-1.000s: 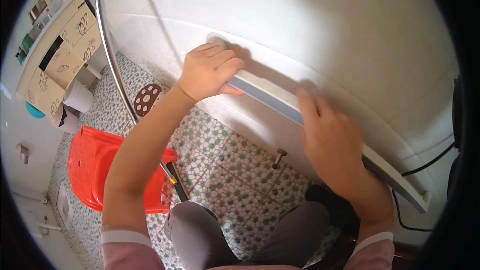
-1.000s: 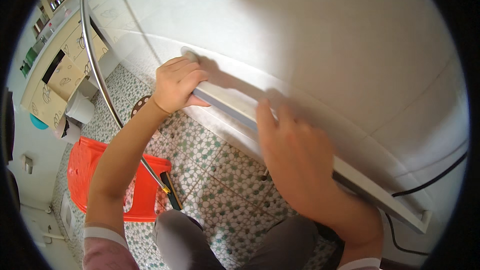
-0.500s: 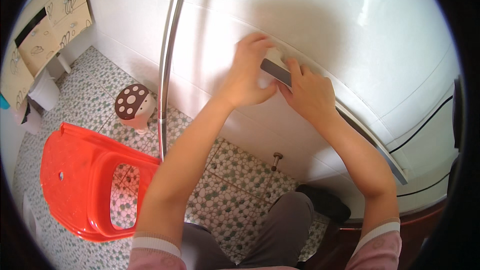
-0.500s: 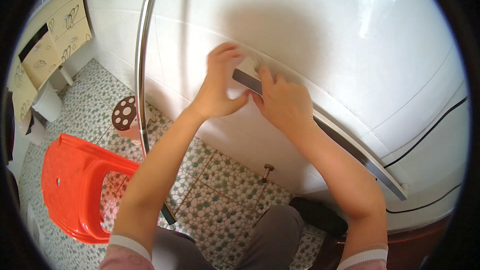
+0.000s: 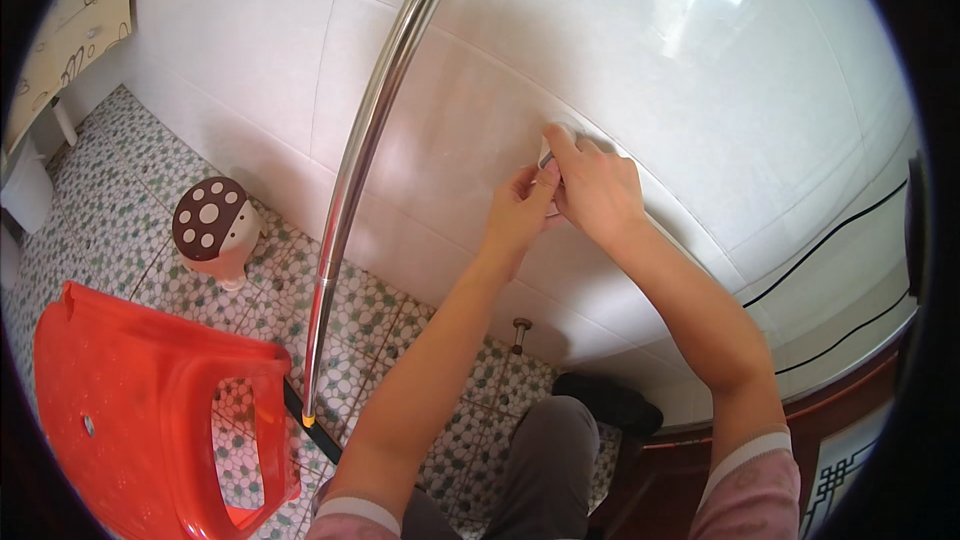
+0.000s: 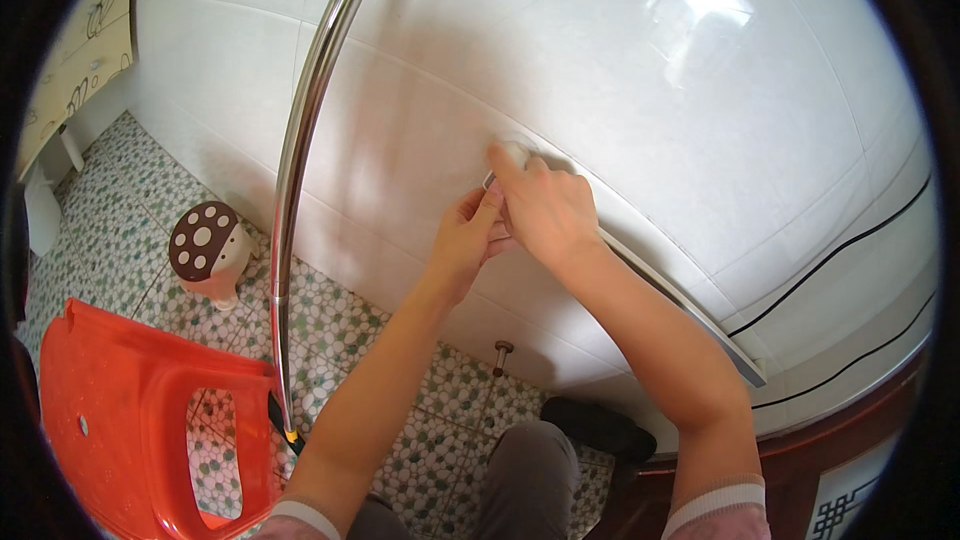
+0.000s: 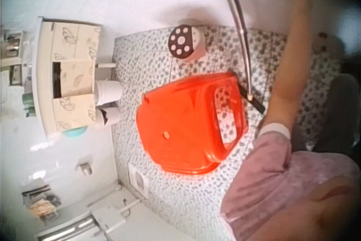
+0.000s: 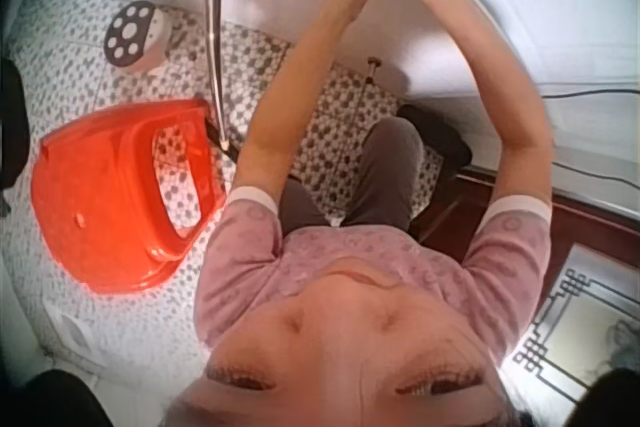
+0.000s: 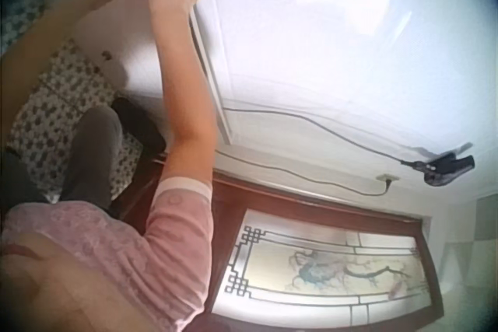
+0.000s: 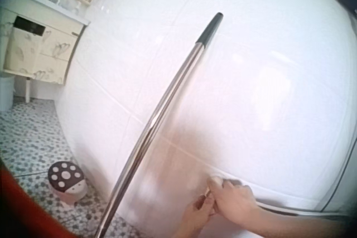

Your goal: The person installs a wall-mounted rack by pressing adhesive pads onto the wall and attaching the rack. They then place a pair of slippers on the rack and use a squeegee to clean the wall and floor.

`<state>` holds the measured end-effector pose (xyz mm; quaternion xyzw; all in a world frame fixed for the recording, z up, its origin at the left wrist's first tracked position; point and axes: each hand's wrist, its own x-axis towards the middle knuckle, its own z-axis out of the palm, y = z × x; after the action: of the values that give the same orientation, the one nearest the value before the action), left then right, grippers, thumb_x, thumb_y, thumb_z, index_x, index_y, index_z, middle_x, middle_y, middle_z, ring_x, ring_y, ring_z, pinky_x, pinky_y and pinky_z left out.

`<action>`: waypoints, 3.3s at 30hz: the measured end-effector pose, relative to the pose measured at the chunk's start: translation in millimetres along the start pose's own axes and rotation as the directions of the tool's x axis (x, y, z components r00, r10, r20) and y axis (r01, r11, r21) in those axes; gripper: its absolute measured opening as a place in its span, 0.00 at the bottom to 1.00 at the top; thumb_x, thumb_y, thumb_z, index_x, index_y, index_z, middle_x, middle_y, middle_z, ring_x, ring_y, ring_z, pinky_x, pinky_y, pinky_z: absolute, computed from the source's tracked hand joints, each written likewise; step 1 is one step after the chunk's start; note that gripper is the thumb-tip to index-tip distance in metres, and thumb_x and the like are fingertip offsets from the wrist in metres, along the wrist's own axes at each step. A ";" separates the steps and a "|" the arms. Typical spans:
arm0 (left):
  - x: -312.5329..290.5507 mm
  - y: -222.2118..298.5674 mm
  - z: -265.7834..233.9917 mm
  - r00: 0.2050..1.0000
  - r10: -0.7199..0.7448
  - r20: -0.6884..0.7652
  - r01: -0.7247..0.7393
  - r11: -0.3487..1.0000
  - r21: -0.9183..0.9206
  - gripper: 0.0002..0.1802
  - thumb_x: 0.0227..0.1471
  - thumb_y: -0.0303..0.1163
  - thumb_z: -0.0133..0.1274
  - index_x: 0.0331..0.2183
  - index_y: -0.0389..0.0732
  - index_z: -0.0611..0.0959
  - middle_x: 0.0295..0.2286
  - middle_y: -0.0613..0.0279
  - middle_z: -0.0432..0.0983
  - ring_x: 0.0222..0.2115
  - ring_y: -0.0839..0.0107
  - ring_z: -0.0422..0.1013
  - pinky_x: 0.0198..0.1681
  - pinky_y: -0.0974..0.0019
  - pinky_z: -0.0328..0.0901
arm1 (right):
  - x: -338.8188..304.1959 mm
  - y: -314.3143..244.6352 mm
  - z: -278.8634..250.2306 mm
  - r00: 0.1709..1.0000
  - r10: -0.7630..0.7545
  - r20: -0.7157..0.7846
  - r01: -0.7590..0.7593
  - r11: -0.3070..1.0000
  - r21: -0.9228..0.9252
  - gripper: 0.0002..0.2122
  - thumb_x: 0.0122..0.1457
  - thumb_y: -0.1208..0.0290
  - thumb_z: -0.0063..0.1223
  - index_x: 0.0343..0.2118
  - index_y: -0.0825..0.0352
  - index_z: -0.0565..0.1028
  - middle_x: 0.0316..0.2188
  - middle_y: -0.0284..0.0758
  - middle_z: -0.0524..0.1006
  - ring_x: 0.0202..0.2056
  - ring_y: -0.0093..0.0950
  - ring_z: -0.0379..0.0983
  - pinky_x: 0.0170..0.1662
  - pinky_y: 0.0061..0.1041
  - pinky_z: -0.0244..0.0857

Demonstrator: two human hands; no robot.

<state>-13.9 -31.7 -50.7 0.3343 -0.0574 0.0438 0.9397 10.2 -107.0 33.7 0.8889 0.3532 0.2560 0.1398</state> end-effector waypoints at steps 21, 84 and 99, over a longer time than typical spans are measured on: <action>7.6 -8.3 1.1 0.995 0.093 0.032 -0.090 0.993 -0.075 0.26 0.50 0.42 0.45 0.42 0.29 0.63 0.28 0.55 0.71 0.27 0.72 0.70 0.29 0.70 0.68 | 6.7 6.7 2.1 0.991 -0.113 -0.078 0.122 0.984 0.127 0.10 0.43 0.72 0.46 0.30 0.63 0.64 0.12 0.38 0.68 0.16 0.36 0.68 0.17 0.32 0.61; -1.9 9.7 34.2 0.964 0.258 -0.057 -0.197 0.845 0.497 0.23 0.53 0.35 0.41 0.51 0.46 0.61 0.44 0.60 0.65 0.31 0.79 0.71 0.33 0.81 0.68 | -424.5 340.9 18.3 -0.154 0.965 0.211 -0.545 -0.261 0.797 0.16 0.49 0.62 0.46 0.35 0.68 0.62 0.22 0.34 0.65 0.18 0.22 0.61 0.17 0.20 0.58; -10.7 13.0 35.4 0.970 0.239 -0.044 -0.161 0.768 0.620 0.22 0.53 0.37 0.39 0.51 0.49 0.62 0.42 0.61 0.66 0.32 0.74 0.70 0.29 0.76 0.68 | -421.6 338.9 8.4 -0.172 0.934 0.312 -0.617 -0.349 0.705 0.21 0.50 0.55 0.45 0.42 0.62 0.59 0.37 0.34 0.64 0.37 0.29 0.63 0.31 0.34 0.66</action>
<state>-28.9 -44.5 -16.8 0.6090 -0.0186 0.1798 0.7723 -57.9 -643.6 22.0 0.7251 -0.3420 0.2997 -0.5171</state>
